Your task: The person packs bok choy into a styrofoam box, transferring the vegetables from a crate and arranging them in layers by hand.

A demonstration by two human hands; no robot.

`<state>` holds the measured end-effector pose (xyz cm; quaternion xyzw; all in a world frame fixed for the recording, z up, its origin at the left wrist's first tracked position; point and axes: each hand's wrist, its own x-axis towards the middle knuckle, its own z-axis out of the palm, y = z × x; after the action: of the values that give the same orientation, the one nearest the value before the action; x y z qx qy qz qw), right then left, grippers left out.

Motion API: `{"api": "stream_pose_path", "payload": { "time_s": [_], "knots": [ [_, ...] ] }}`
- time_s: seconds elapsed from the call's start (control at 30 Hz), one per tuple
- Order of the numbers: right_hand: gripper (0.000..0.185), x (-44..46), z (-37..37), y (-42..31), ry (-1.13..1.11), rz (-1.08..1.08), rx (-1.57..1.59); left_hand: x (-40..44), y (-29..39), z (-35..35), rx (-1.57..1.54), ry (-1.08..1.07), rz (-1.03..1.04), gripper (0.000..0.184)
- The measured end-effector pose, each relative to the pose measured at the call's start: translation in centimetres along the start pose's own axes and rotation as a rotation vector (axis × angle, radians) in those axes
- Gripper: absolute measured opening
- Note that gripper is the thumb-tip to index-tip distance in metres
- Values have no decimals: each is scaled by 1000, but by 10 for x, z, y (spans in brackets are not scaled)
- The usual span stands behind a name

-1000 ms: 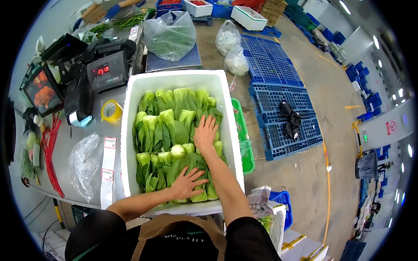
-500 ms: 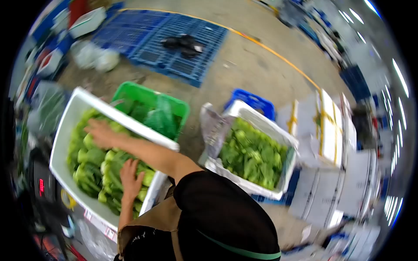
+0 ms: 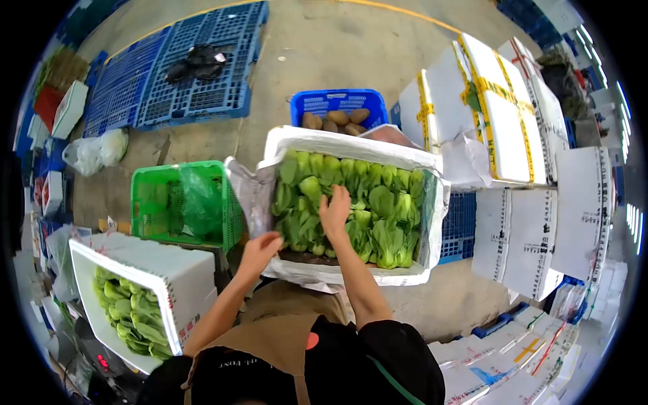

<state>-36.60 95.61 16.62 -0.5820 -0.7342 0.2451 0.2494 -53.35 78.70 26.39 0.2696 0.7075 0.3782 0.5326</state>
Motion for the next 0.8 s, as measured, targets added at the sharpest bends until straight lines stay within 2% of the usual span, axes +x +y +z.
{"api": "stream_pose_path", "payload": {
  "time_s": [0.03, 0.07, 0.13, 0.17, 0.2, 0.27, 0.37, 0.5, 0.6, 0.63, 0.73, 0.8],
  "knots": [
    [39, 13, -13, 26, -24, 150, -26, 39, -7, 29, 112, 27, 40, 55],
    [44, 22, -14, 67, 45, 226, -144, 78, -12, 54, 164, 28, -27, 62],
    [58, 38, -41, 124, 98, 349, -384, 163, -34, 92, 89, 46, -480, 68],
    [65, 44, -53, 150, 54, 431, -462, 187, -32, 109, 111, 140, -504, 61],
    [73, 47, -64, 172, 5, 506, -543, 206, -32, 122, 181, 184, -536, 73],
    [75, 43, -73, 192, -60, 515, -581, 226, -16, 138, 60, 198, -732, 85],
    [74, 24, -60, 206, -118, 519, -664, 237, -20, 162, 134, 420, -822, 99],
    [71, 20, -81, 196, -79, 585, -659, 229, -36, 150, 156, 385, -660, 103],
    [68, 27, -100, 207, -37, 480, -303, 223, -43, 135, -62, 334, -633, 89],
    [72, 30, -104, 210, 61, 398, -331, 220, -48, 132, -85, 335, -619, 85],
    [81, 55, -99, 232, 48, 633, -422, 201, -59, 132, -215, 313, -547, 74],
    [89, 70, -72, 236, 47, 736, -652, 185, -60, 136, -380, 261, -442, 69]
  ]
}}
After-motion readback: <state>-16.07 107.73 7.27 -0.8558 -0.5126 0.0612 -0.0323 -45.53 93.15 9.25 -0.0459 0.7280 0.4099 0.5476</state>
